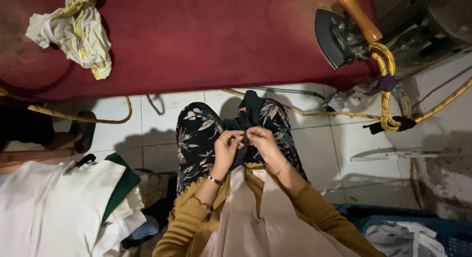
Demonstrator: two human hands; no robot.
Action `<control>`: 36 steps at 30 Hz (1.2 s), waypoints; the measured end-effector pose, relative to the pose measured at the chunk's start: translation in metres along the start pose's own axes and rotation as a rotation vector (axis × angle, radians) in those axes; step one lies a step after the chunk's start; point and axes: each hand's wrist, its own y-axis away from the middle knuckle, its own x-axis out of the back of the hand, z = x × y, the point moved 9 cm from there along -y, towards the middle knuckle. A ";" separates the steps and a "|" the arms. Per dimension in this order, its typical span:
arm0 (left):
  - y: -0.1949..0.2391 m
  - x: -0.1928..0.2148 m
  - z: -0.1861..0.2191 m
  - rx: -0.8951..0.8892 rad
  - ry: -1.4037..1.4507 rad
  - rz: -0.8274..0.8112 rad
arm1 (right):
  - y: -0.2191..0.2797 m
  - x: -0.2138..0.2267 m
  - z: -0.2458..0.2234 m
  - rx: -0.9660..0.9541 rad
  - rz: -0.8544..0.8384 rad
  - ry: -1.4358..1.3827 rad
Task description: Ironing and folding small garments including patterned pants and a navy blue shirt.
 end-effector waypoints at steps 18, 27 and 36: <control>-0.003 -0.001 0.029 -0.131 -0.480 0.058 | 0.000 -0.009 -0.008 0.107 0.026 0.410; -0.001 -0.013 0.039 -0.073 -0.441 -0.005 | 0.001 -0.016 -0.012 0.270 0.067 0.606; -0.009 0.000 0.031 -0.084 -0.364 0.121 | -0.008 0.018 0.014 0.018 0.114 0.090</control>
